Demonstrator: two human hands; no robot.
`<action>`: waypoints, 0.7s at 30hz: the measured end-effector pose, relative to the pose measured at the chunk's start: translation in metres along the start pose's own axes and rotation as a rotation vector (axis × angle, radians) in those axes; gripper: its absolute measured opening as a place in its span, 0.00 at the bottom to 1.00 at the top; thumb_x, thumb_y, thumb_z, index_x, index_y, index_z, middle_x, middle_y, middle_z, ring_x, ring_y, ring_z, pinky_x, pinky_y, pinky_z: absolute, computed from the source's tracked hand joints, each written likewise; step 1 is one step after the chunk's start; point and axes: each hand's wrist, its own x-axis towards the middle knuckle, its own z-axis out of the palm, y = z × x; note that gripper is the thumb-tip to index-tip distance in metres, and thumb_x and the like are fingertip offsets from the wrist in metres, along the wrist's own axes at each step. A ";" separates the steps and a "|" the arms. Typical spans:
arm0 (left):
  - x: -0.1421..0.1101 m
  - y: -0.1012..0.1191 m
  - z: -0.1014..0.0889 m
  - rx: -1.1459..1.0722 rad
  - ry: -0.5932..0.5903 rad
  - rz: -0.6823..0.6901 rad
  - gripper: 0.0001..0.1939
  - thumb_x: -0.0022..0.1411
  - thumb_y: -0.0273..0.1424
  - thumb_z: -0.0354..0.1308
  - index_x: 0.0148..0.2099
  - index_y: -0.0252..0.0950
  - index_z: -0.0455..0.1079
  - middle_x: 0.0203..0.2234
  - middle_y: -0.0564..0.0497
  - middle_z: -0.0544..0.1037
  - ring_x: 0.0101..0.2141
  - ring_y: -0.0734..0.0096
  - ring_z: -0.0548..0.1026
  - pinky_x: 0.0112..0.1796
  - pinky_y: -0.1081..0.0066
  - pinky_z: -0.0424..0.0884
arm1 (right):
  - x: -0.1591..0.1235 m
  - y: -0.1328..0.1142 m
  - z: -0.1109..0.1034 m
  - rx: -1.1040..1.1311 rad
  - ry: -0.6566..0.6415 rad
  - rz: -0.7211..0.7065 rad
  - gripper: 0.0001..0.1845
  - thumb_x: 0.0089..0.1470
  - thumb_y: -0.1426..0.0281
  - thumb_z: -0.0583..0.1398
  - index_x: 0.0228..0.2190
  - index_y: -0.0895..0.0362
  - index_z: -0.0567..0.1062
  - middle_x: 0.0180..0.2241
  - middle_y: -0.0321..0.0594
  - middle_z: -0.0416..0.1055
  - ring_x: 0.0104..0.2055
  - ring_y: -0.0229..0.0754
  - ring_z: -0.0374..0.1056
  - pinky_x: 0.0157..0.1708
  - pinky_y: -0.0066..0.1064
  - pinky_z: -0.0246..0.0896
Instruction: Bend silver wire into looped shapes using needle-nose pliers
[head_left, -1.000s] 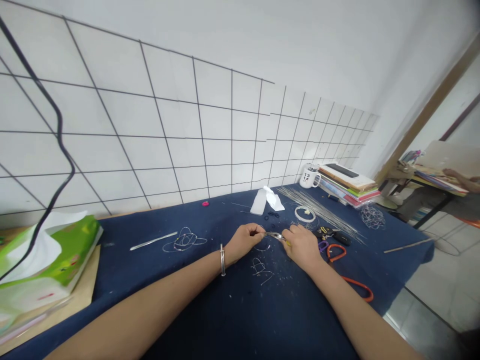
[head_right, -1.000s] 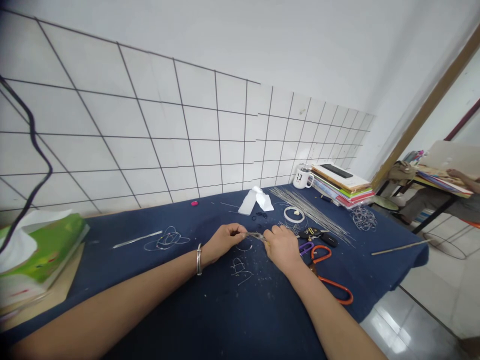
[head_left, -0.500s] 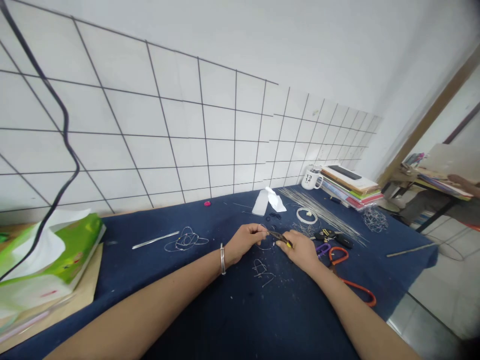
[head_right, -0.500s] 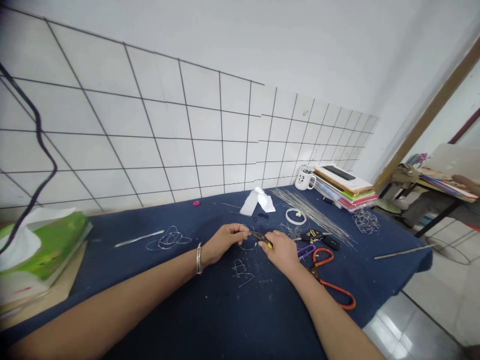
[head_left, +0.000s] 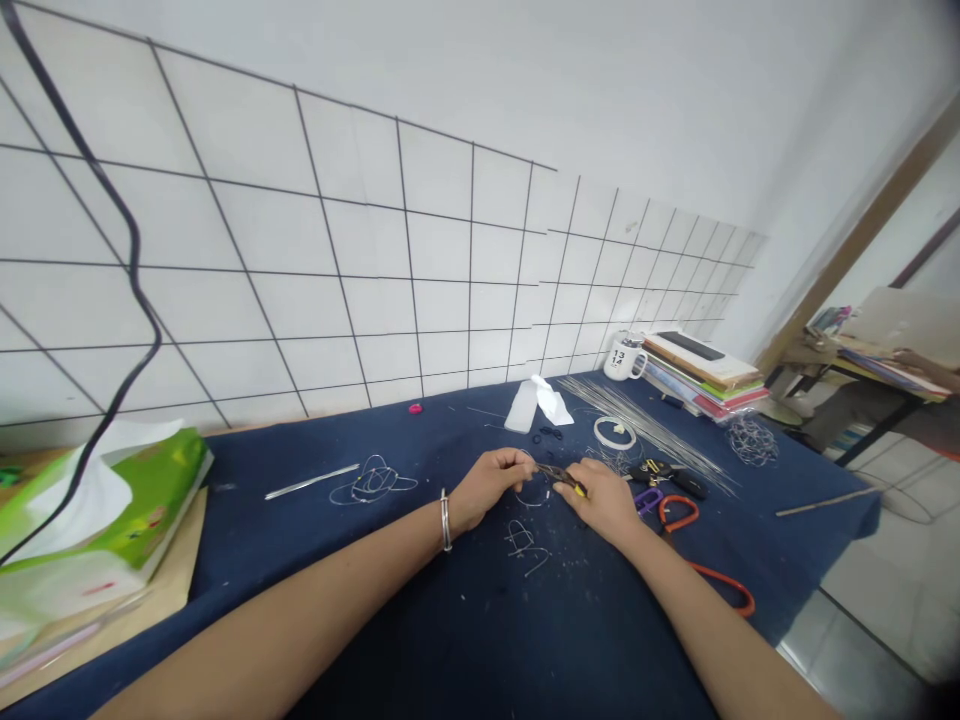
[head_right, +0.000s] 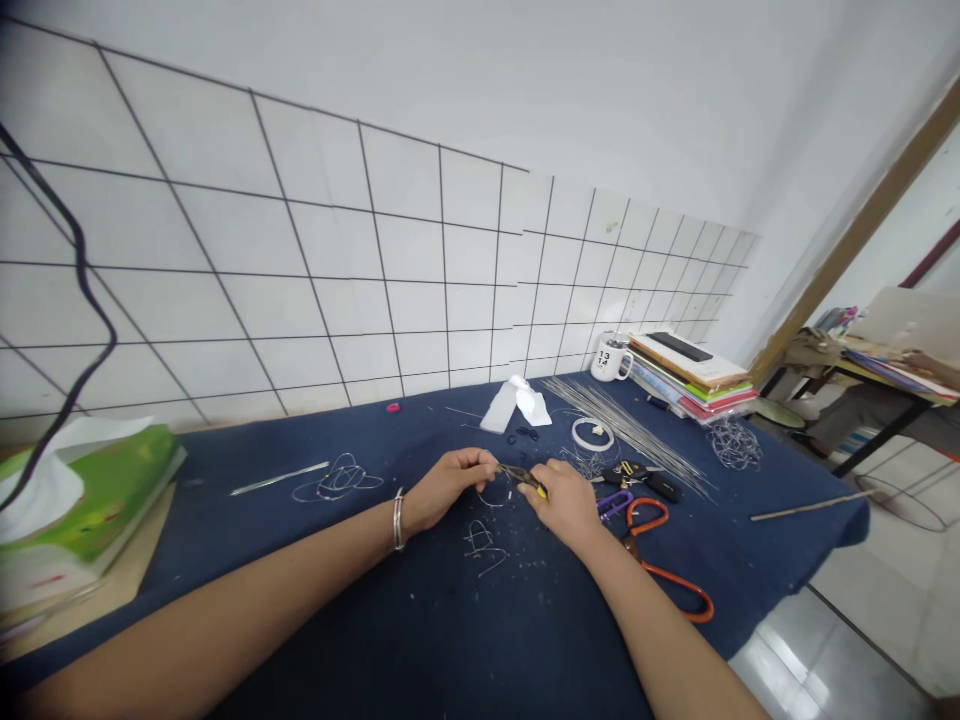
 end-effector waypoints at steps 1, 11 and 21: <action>0.000 -0.001 0.000 0.009 0.011 0.002 0.07 0.52 0.32 0.55 0.30 0.32 0.68 0.22 0.54 0.68 0.23 0.79 0.62 0.30 0.75 0.59 | 0.000 0.000 0.000 -0.017 0.006 -0.004 0.16 0.54 0.56 0.49 0.28 0.54 0.68 0.27 0.36 0.62 0.33 0.37 0.58 0.29 0.25 0.46; -0.004 -0.001 0.006 0.057 0.064 0.010 0.05 0.51 0.30 0.53 0.28 0.33 0.67 0.20 0.55 0.66 0.23 0.78 0.62 0.29 0.75 0.59 | -0.002 -0.007 -0.009 -0.190 0.117 -0.054 0.14 0.55 0.60 0.50 0.30 0.55 0.71 0.29 0.40 0.62 0.35 0.40 0.56 0.34 0.29 0.45; -0.005 -0.004 0.010 0.047 0.116 0.030 0.05 0.51 0.29 0.53 0.29 0.33 0.68 0.20 0.55 0.66 0.23 0.79 0.61 0.28 0.76 0.58 | -0.004 -0.011 -0.011 -0.223 0.130 -0.046 0.13 0.55 0.62 0.50 0.30 0.55 0.71 0.29 0.40 0.62 0.34 0.40 0.55 0.33 0.28 0.44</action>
